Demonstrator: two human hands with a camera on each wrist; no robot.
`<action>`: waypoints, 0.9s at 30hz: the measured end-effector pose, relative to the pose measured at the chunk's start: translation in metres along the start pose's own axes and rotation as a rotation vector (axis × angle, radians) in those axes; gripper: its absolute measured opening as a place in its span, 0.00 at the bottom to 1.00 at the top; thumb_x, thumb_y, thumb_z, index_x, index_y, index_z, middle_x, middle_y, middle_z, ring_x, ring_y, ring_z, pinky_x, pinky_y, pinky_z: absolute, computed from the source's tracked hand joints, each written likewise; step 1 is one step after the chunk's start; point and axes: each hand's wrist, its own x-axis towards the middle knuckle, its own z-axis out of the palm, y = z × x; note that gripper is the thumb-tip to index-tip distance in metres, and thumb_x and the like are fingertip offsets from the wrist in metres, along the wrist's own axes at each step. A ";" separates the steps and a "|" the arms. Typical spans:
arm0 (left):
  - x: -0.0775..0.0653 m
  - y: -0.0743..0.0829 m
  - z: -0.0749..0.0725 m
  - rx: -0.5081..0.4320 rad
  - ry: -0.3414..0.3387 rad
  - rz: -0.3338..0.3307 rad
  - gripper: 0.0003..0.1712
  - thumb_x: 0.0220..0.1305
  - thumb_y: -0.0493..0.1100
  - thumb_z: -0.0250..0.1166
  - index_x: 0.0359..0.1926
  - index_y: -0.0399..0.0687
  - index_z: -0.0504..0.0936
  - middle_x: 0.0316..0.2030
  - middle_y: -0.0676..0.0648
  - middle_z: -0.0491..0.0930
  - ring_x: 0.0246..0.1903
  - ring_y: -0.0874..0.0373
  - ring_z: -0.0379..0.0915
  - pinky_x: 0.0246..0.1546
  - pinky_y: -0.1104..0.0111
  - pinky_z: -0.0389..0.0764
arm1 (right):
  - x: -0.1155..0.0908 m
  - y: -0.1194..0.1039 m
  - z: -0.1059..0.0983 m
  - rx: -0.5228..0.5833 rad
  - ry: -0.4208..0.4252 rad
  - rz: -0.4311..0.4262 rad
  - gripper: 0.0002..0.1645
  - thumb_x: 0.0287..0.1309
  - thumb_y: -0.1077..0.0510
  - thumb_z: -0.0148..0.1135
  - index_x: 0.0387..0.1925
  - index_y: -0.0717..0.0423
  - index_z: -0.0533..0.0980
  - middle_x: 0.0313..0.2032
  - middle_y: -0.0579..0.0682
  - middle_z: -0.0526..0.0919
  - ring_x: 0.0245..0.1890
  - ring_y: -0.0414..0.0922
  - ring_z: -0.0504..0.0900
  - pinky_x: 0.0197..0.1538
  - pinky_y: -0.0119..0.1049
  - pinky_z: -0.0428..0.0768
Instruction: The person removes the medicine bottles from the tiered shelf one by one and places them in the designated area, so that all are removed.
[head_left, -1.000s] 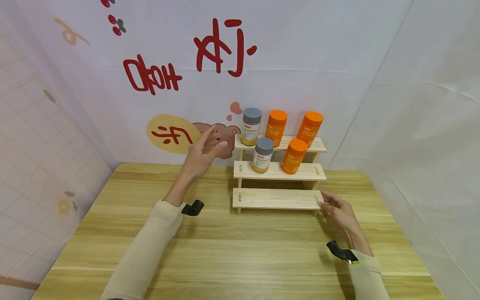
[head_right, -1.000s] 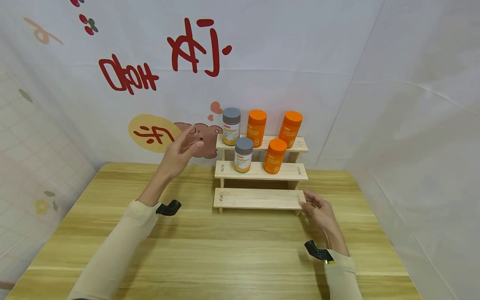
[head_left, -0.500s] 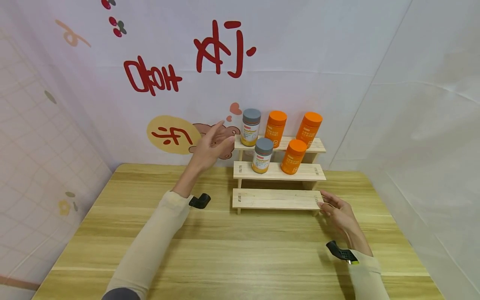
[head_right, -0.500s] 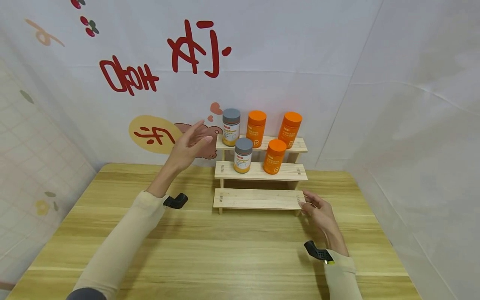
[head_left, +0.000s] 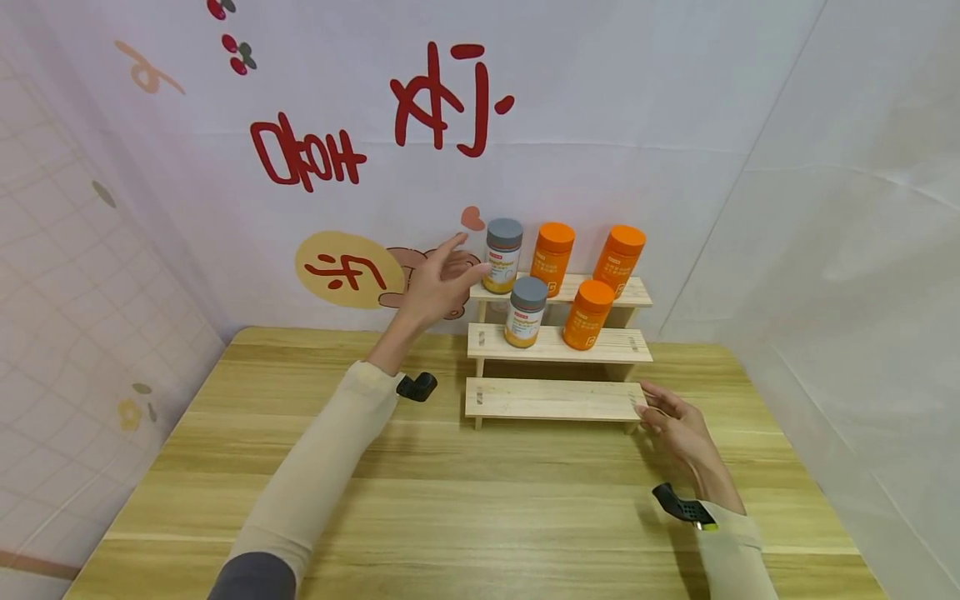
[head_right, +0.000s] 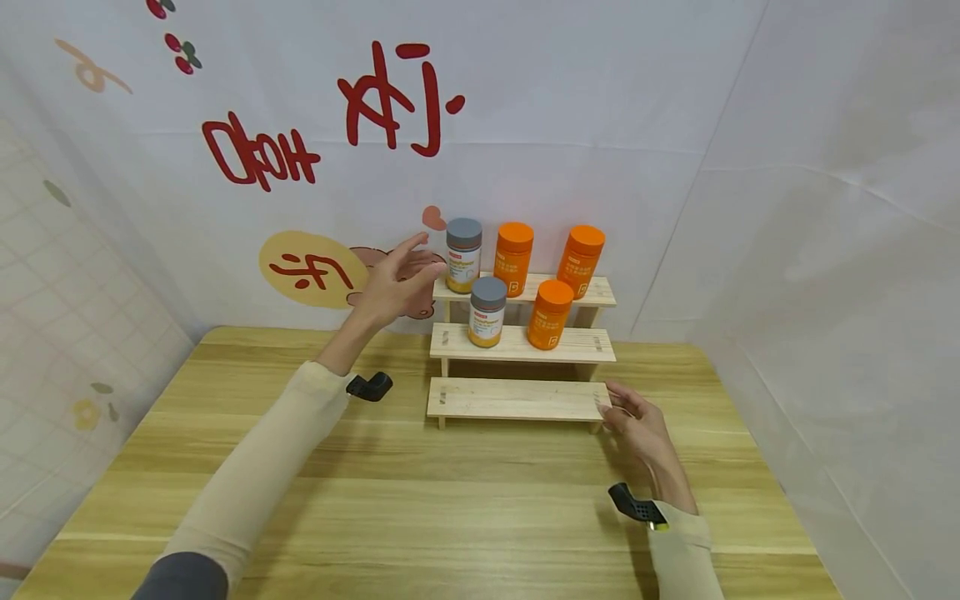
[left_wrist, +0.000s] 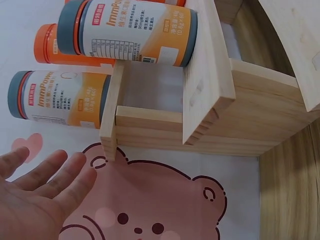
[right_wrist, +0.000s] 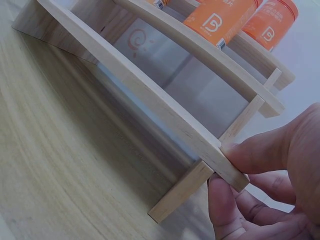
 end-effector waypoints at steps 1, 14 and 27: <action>0.002 0.000 0.001 -0.001 0.000 -0.010 0.46 0.66 0.64 0.67 0.80 0.65 0.59 0.72 0.44 0.69 0.71 0.46 0.68 0.71 0.48 0.72 | 0.000 0.000 0.000 0.002 0.000 0.002 0.40 0.70 0.59 0.64 0.77 0.60 0.60 0.55 0.44 0.73 0.45 0.30 0.79 0.48 0.25 0.84; 0.022 0.000 0.012 0.000 -0.005 -0.030 0.43 0.65 0.67 0.66 0.77 0.70 0.63 0.69 0.47 0.72 0.69 0.51 0.69 0.69 0.50 0.73 | 0.000 0.003 0.000 0.008 -0.010 -0.006 0.40 0.70 0.58 0.64 0.78 0.59 0.60 0.55 0.42 0.74 0.46 0.30 0.79 0.49 0.25 0.84; 0.033 0.004 0.018 -0.057 -0.039 -0.074 0.45 0.64 0.64 0.69 0.77 0.64 0.63 0.68 0.46 0.71 0.68 0.51 0.69 0.68 0.53 0.75 | -0.011 0.005 0.003 0.049 -0.010 -0.002 0.41 0.71 0.57 0.64 0.78 0.59 0.58 0.52 0.40 0.74 0.46 0.30 0.78 0.50 0.25 0.83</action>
